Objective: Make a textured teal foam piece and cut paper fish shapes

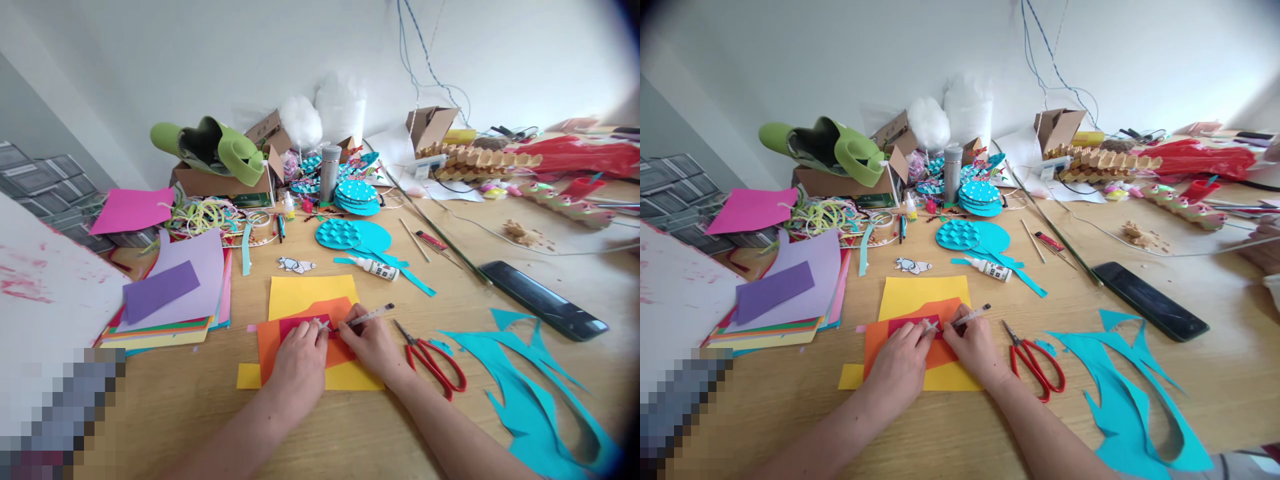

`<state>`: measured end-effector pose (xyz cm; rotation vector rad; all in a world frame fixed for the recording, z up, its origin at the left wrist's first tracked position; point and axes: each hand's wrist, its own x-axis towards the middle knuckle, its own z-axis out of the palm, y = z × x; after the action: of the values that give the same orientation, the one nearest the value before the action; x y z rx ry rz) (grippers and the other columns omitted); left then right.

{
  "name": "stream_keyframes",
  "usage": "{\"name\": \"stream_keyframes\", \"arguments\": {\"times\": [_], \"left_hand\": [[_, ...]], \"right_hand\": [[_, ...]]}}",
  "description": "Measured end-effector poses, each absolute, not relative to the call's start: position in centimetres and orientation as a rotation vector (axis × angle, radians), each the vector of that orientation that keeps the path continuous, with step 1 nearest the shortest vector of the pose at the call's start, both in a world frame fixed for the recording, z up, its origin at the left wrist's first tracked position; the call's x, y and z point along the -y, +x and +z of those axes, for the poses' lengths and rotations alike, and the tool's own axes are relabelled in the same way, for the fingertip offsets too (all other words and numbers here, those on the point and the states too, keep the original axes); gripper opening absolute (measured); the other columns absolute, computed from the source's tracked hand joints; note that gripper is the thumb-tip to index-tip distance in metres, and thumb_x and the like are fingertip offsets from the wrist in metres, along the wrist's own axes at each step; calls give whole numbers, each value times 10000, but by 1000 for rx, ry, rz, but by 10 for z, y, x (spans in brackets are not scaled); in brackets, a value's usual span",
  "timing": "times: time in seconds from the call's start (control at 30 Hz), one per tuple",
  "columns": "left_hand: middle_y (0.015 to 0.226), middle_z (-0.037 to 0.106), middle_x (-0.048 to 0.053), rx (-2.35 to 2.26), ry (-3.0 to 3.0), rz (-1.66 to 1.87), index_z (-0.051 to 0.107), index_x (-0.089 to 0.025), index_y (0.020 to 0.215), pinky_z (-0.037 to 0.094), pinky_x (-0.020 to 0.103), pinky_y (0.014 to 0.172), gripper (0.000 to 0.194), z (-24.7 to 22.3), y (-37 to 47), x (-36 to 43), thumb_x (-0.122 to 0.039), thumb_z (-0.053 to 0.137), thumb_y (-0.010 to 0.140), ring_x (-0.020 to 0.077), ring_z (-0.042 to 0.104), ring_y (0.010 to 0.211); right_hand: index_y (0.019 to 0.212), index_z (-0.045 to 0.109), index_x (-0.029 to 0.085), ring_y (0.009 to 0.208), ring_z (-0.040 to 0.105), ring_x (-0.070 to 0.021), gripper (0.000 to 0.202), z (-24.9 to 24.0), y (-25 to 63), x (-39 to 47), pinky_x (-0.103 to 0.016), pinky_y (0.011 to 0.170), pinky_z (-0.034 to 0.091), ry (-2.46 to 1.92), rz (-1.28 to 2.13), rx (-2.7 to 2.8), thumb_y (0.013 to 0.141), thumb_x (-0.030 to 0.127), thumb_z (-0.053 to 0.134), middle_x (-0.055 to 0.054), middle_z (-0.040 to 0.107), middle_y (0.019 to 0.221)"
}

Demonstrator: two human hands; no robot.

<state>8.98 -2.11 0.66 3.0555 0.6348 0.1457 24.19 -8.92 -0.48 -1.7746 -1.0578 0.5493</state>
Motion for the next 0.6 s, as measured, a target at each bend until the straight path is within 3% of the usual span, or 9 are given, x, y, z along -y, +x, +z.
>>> {"name": "stream_keyframes", "arguments": {"times": [0.27, 0.43, 0.6], "left_hand": [[1214, 610, 171, -629, 3042, 129, 560, -34, 1253, 493, 414, 937, 485, 8, 90, 21, -16, 410, 793, 256, 558, 1035], [1215, 611, 151, -637, 2996, 161, 572, -86, 1240, 492, 414, 942, 482, 10, 89, 21, -13, 400, 795, 243, 560, 1049], [1226, 609, 147, -641, 2919, 150, 498, -63, 1306, 470, 388, 964, 555, 15, 88, 18, 11, 386, 768, 239, 555, 1066]], "right_hand": [[628, 461, 223, 482, 460, -121, 183, -8, 243, 89, -235, 455, 350, -1762, 550, 1030, 773, 291, 551, 27, 509, 538], [681, 459, 234, 401, 457, -129, 192, -12, 245, 90, -235, 388, 338, -1699, 634, 915, 799, 348, 558, 47, 487, 442], [688, 467, 235, 390, 473, -131, 204, -13, 245, 90, -235, 387, 350, -1691, 676, 925, 810, 368, 562, 53, 487, 435]]}}
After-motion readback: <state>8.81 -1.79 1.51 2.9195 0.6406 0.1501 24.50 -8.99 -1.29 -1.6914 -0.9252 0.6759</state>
